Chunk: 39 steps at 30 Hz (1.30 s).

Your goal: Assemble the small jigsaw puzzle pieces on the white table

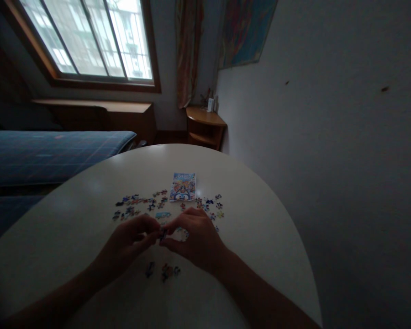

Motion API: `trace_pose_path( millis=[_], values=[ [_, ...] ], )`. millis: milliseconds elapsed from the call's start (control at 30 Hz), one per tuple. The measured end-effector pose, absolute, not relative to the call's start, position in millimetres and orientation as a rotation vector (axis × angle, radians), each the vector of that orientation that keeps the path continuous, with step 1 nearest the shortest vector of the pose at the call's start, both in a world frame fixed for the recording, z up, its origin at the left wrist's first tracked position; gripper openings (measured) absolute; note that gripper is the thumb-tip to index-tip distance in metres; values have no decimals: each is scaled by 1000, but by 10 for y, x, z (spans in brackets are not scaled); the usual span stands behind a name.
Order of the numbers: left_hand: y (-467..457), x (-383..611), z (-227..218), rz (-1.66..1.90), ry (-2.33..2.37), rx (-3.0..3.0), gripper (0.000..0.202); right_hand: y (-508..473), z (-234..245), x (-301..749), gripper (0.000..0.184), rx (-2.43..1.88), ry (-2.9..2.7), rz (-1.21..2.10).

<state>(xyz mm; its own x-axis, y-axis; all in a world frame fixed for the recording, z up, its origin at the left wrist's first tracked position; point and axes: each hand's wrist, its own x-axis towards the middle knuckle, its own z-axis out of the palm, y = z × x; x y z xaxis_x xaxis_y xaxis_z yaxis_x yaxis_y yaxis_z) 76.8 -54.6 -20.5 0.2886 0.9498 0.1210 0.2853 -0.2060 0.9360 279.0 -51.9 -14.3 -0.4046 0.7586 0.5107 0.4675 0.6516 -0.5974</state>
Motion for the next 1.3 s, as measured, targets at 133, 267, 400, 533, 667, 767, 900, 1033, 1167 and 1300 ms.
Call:
trace_pose_path(
  millis=[133, 267, 400, 533, 667, 767, 900, 1033, 1167, 1300],
  values=[
    [-545, 768, -213, 942, 1141, 1697, 16, -523, -163, 2789, 22, -985, -2059, 441],
    [-544, 767, -215, 948, 1152, 1721, 15, -520, -181, 2795, 22, -1022, -2064, 440],
    [-545, 761, -218, 939, 1155, 1755, 14, -518, -177, 2800, 23, -1007, -2077, 434],
    [-551, 758, -217, 932, 1140, 1774, 15, -515, -174, 2804, 24, -1009, -2088, 437],
    [-559, 750, -211, 910, 1109, 1779, 18, -513, -167, 2814, 26, -1024, -2093, 436],
    [-555, 744, -206, 881, 1092, 1773, 16, -516, -154, 2820, 25, -1036, -2102, 446],
    [-542, 747, -208, 869, 1080, 1771, 12, -526, -132, 2821, 25, -1038, -2115, 475],
    [-534, 747, -218, 862, 1086, 1768, 12, -525, -116, 2826, 23, -1017, -2140, 488],
    [-529, 736, -221, 852, 1092, 1782, 12, -519, -122, 2837, 22, -995, -2155, 487],
    [-519, 720, -241, 848, 1074, 1787, 14, -515, -134, 2846, 22, -981, -2158, 481]
  ],
)
